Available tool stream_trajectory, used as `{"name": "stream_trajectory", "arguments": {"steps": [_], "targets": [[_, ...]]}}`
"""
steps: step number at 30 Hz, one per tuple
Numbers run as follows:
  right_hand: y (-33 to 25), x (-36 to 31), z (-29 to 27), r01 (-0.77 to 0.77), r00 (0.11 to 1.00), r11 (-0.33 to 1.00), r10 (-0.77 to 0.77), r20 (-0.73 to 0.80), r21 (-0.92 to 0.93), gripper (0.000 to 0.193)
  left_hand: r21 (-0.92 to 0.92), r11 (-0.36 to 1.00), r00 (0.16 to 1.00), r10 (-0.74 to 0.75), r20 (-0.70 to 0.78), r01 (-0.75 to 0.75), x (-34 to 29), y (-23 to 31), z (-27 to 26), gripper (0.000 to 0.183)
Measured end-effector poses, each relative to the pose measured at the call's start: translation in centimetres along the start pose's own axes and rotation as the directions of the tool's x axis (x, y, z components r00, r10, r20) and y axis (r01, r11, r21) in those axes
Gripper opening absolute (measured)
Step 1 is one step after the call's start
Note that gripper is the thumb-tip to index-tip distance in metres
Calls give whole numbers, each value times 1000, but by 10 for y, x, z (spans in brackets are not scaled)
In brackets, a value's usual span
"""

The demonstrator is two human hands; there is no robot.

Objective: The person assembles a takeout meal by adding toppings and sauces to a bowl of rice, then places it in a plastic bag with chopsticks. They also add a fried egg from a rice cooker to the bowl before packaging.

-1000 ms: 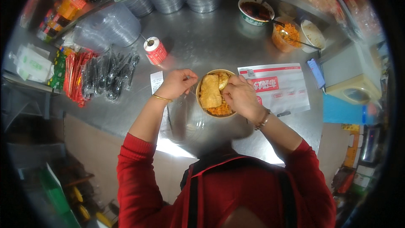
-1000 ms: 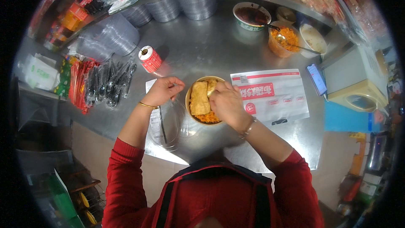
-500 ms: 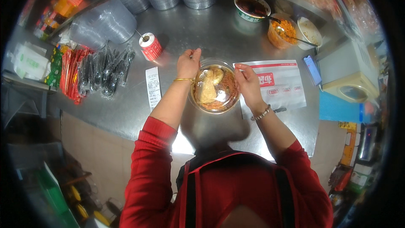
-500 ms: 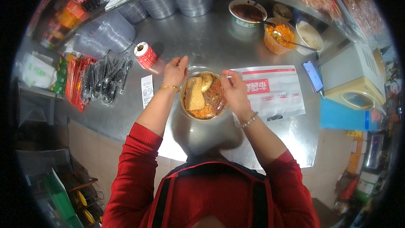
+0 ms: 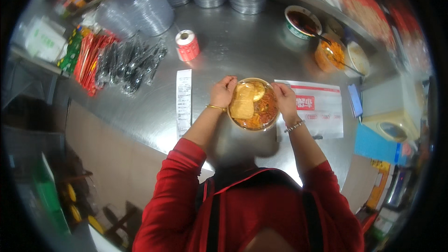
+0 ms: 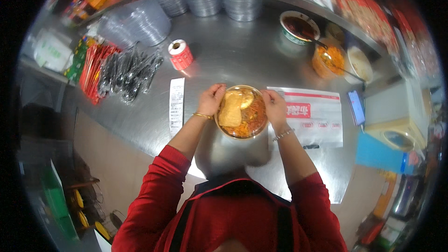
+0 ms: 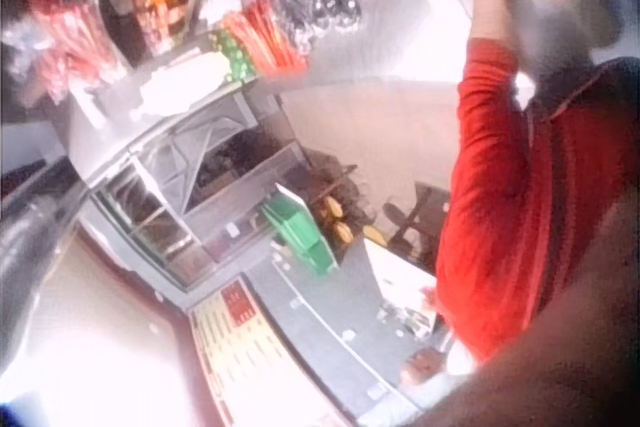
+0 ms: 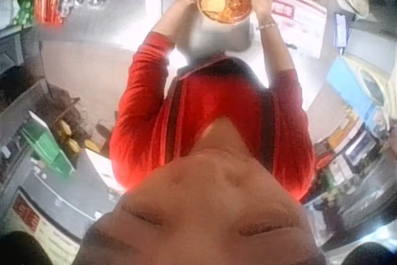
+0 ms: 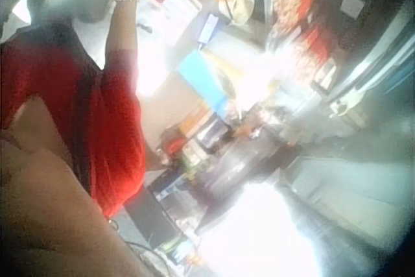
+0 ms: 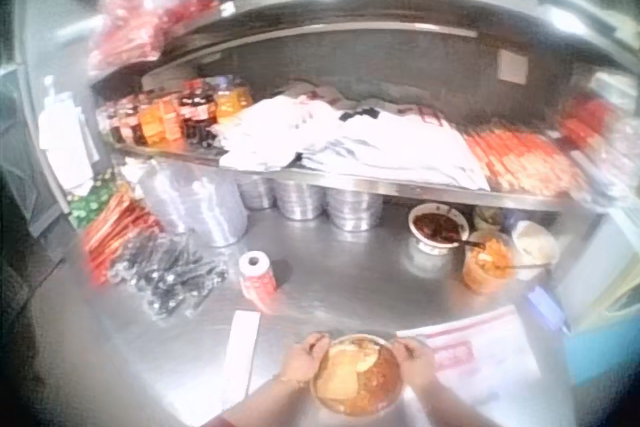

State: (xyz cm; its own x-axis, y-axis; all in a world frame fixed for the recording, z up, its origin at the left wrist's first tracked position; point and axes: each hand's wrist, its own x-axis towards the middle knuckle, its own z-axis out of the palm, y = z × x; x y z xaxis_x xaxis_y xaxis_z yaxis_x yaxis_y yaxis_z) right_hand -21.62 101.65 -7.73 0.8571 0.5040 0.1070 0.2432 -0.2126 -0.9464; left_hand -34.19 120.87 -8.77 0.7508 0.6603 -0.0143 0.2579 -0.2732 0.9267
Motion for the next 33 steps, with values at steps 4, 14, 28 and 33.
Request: {"name": "stream_trajectory", "arguments": {"steps": [4, 14, 28, 33], "targets": [[31, -6, -4, 89, 996, 986, -85, 34, -140, 22, -218, 975, 999, 37, -39, -44, -20, -9, 8, 31], [32, 22, -23, -96, 916, 984, 28, 399, 149, 33, 373, 889, 864, 392, -316, -267, -100, 21, 42, 50], [13, 10, -17, -394, 842, 881, 233, 486, 262, 42, 699, 277, 524, 836, 162, -659, -136, 27, 57, 66], [31, 22, -20, -402, 828, 873, 217, 517, 277, 40, 718, 212, 415, 902, 117, -663, -136, 23, 77, 37]]}}
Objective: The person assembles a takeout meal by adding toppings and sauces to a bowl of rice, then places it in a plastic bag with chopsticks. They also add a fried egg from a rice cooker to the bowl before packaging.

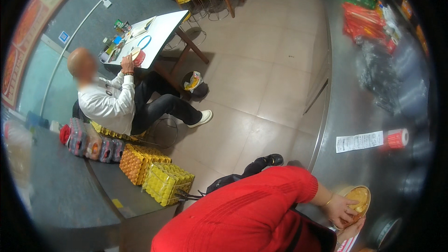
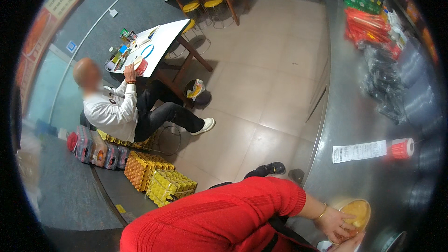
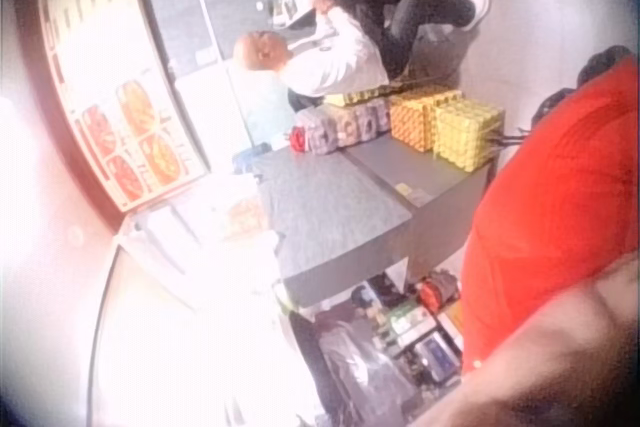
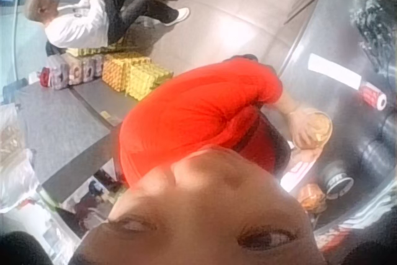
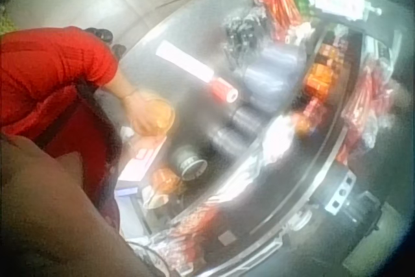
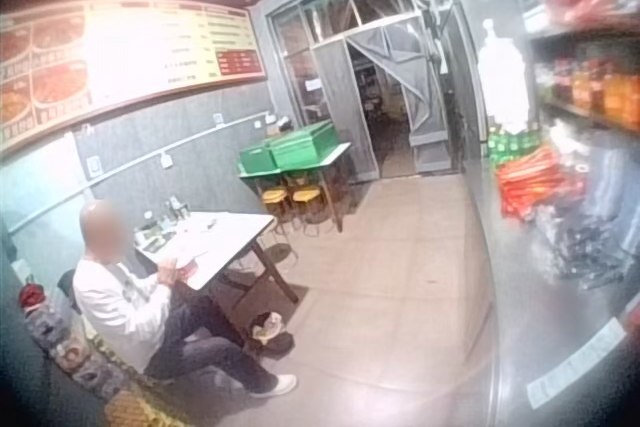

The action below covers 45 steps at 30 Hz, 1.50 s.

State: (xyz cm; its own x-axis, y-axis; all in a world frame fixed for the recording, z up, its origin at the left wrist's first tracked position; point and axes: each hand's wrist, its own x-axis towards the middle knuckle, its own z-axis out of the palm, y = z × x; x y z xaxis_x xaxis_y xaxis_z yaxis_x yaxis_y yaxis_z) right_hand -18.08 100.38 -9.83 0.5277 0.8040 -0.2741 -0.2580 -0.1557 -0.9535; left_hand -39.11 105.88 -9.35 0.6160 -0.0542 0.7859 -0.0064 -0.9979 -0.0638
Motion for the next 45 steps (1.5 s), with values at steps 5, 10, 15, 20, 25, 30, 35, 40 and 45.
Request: {"name": "stream_trajectory", "arguments": {"steps": [5, 10, 15, 20, 25, 30, 35, 40, 45], "targets": [[4, 4, 0, 60, 996, 990, -67, -53, -129, 40, -17, 999, 999, -32, -9, 32, 1, 8, -3, 26], [-2, -13, 16, 23, 996, 1000, -24, -87, -8, 40, 43, 999, 999, -30, 33, 29, 3, 10, -7, 27], [-10, -34, 39, -7, 1000, 993, 7, 3, 121, 37, 12, 981, 979, -192, 71, 192, -7, 13, -14, 35], [-6, -41, 45, 108, 992, 994, -107, -74, 14, 35, 55, 955, 953, -295, 72, 292, -26, 20, -34, 41], [-1, -43, 22, 331, 895, 885, -404, -189, -326, 33, 90, 962, 962, -265, 67, 259, -16, 48, -58, 45], [1, -56, -12, 461, 819, 703, -572, -46, -541, 31, -120, 934, 939, -321, 126, 335, 27, 75, -75, 51], [36, -126, -26, 435, 848, 545, -517, 121, -717, 29, -228, 917, 940, -292, 175, 327, 72, 99, -84, 70], [58, -157, 17, 351, 932, 495, -265, 247, -795, 28, -394, 905, 956, -44, 291, 162, 101, 99, -99, 25], [-2, -160, 31, 413, 911, 460, -218, 351, -786, 26, -397, 898, 880, 23, 474, 190, 121, 68, -112, 35]]}}
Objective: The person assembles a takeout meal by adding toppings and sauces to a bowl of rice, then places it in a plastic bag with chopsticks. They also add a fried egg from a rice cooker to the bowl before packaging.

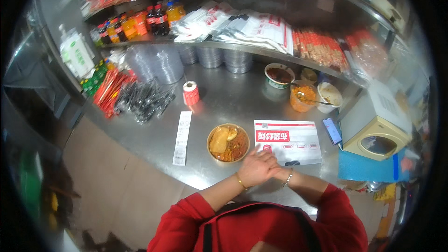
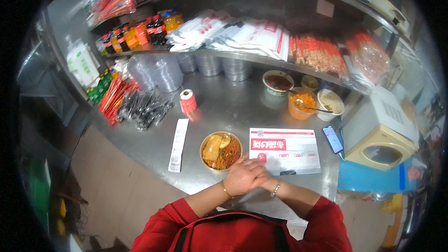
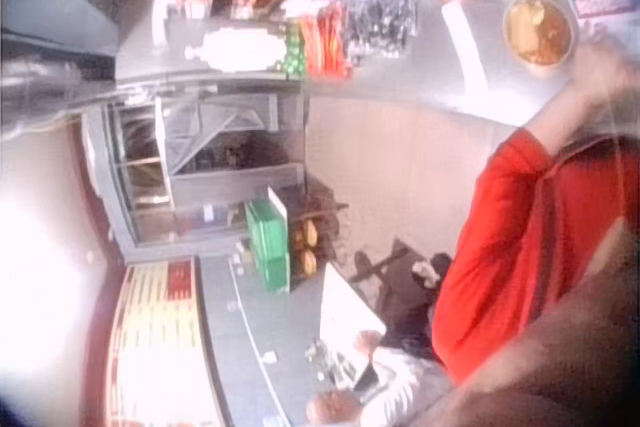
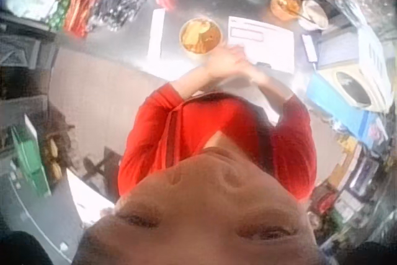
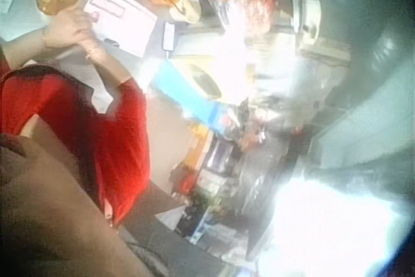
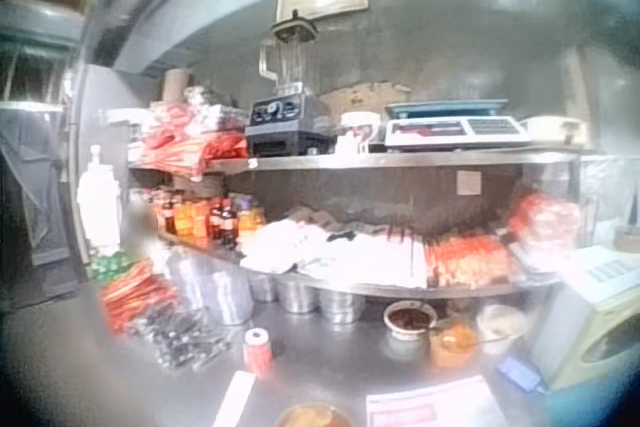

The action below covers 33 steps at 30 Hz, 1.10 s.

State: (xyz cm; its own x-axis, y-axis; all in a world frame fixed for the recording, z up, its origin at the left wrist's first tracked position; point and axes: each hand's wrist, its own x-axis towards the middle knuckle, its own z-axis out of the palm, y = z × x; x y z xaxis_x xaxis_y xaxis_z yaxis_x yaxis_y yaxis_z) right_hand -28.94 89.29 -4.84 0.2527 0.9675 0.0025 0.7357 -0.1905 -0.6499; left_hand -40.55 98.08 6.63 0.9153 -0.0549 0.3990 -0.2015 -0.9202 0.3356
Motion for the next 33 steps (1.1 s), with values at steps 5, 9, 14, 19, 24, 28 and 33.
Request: {"name": "stream_trajectory", "arguments": {"steps": [5, 9, 14, 19, 24, 28, 33], "targets": [[-52, 94, -136, 13, 918, 986, -78, -388, -167, 28, -101, 990, 968, -115, -223, 95, -54, -59, -40, 55], [-92, 184, -230, -31, 662, 841, -388, -641, -541, 23, -176, 918, 867, -394, -305, 355, -119, -105, -57, 47], [-84, 275, -272, -227, 575, 636, -524, -629, -737, 40, -262, 770, 685, -637, -353, 581, -187, -127, -50, 39], [-57, 321, -274, -324, 644, 483, -517, -563, -814, 31, -415, 670, 597, -740, -310, 615, -213, -137, -43, 36], [-53, 320, -272, -266, 662, 516, -516, -543, -814, 12, -398, 673, 622, -735, -269, 624, -195, -147, -48, 36], [-75, 309, -280, -303, 751, 642, -293, -592, -704, 20, -405, 767, 724, -625, -292, 499, -168, -155, -48, 36], [-73, 243, -258, -60, 489, 659, -636, -597, -750, 19, -388, 796, 757, -584, -292, 465, -160, -145, -48, 37]]}}
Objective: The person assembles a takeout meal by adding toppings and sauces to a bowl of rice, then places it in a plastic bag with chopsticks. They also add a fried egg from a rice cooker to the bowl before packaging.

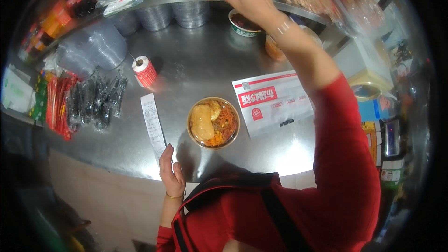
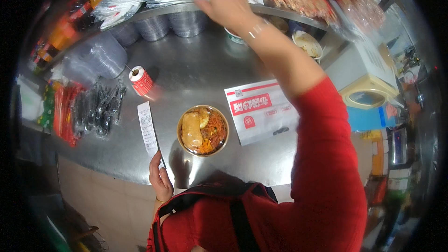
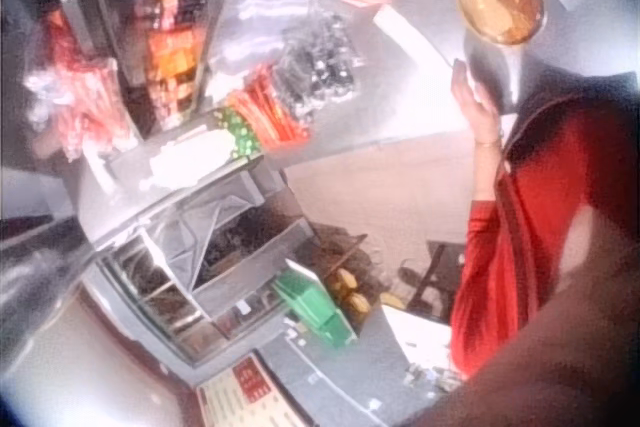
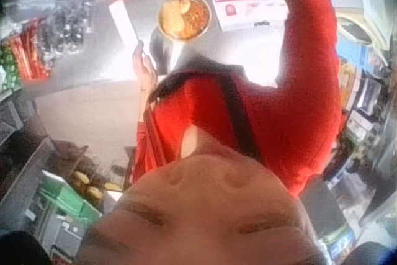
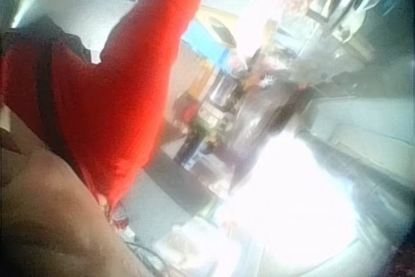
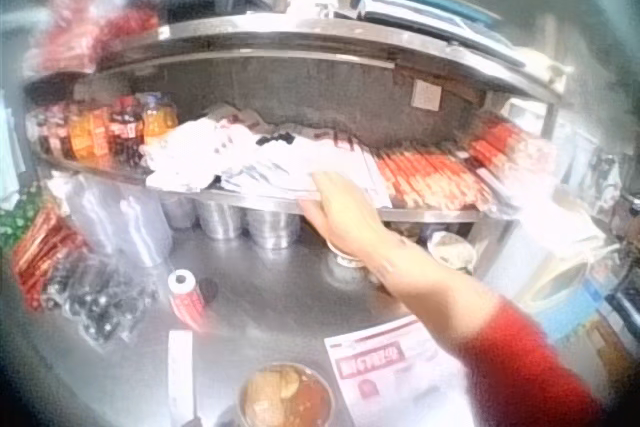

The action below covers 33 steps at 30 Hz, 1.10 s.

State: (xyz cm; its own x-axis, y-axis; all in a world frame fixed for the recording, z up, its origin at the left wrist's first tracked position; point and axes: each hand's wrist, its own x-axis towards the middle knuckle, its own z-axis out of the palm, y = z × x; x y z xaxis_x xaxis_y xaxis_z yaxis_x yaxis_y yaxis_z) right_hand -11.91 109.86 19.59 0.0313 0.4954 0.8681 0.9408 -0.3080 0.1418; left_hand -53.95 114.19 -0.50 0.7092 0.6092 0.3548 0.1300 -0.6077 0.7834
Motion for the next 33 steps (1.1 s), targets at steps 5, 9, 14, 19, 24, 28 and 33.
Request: {"name": "stream_trajectory", "arguments": {"steps": [5, 9, 14, 19, 24, 28, 33], "targets": [[-23, -217, -94, -17, 306, 975, 214, 928, -220, 32, -48, 991, 992, -121, 44, 123, -29, 4, -3, 34], [-43, -343, -155, -256, 99, 924, 317, 943, -284, 48, -46, 993, 992, -109, 61, 112, -48, 6, 9, 32], [-2, -399, -138, -212, 197, 957, 239, 951, -196, 37, 97, 995, 996, 26, -85, -18, -56, 29, 40, 31], [46, -406, -96, -287, 274, 927, -163, 948, 242, 47, 166, 982, 937, -28, -348, 91, -110, 77, 68, 31], [-51, -348, -63, -199, 491, 850, -344, 800, 487, 46, 136, 940, 836, -205, -509, 314, -199, 123, 81, 32], [-144, -298, -90, -116, 598, 768, -453, 662, 630, 46, 102, 929, 768, -228, -598, 356, -254, 136, 72, 31], [-248, -268, -135, -20, 681, 741, -482, 552, 671, 46, 106, 947, 709, -150, -688, 303, -327, 133, 52, 31]]}}
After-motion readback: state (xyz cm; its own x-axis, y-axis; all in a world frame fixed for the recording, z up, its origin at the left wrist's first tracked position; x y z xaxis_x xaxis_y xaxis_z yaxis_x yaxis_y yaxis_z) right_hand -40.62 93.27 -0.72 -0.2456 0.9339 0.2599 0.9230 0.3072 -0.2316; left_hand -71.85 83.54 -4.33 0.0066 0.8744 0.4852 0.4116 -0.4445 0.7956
